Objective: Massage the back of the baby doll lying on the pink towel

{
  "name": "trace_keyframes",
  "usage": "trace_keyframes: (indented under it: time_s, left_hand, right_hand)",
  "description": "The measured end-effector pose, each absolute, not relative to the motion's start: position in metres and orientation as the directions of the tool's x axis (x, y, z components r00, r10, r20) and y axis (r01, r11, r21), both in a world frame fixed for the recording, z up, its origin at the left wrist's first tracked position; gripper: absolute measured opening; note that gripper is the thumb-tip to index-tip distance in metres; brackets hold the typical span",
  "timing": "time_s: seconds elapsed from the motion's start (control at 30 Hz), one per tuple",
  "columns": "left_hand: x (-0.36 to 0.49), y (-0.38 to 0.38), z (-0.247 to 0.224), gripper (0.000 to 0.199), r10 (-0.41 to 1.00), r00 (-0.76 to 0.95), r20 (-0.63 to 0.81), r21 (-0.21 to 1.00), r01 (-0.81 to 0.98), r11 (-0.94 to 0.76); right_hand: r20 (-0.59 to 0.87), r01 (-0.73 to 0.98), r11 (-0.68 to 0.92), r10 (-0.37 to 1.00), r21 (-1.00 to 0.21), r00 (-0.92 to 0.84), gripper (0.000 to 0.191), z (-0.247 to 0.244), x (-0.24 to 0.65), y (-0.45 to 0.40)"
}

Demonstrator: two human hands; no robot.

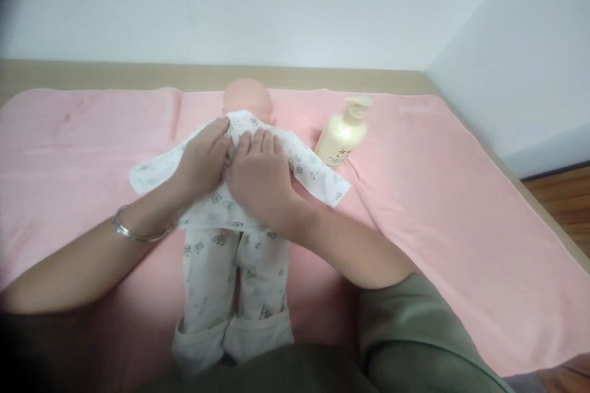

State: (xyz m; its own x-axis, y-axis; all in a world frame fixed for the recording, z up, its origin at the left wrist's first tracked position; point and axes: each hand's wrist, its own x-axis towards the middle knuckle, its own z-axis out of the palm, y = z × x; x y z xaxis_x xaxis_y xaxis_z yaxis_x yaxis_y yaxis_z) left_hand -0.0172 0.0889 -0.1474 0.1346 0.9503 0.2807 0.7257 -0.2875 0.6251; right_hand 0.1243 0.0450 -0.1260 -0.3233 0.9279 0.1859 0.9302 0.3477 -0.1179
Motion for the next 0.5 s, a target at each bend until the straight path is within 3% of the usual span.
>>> trace_keyframes:
  time_s: [0.13,0.3,0.4,0.5]
  left_hand:
    - [-0.019,0.098,-0.149,0.043,0.955,0.097,0.281,0.576,0.778,-0.249]
    - [-0.006,0.067,-0.153,0.055,0.899,0.217,0.381,0.429,0.819,-0.38]
    - [-0.003,0.056,-0.148,0.058,0.886,0.286,0.366,0.346,0.841,-0.415]
    - [-0.007,0.063,-0.14,0.056,0.91,0.296,0.289,0.357,0.849,-0.389]
  right_hand:
    - [0.171,0.909,0.388,0.916,-0.15,-0.363,0.06,-0.122,0.126,0.049]
    - [0.146,0.938,0.233,0.969,-0.258,-0.201,0.056,-0.126,0.139,0.087]
    - [0.172,0.938,0.253,0.961,-0.237,-0.216,0.055,-0.13,0.14,0.093]
    - [0.178,0.942,0.278,0.953,-0.187,-0.245,0.056,-0.129,0.137,0.082]
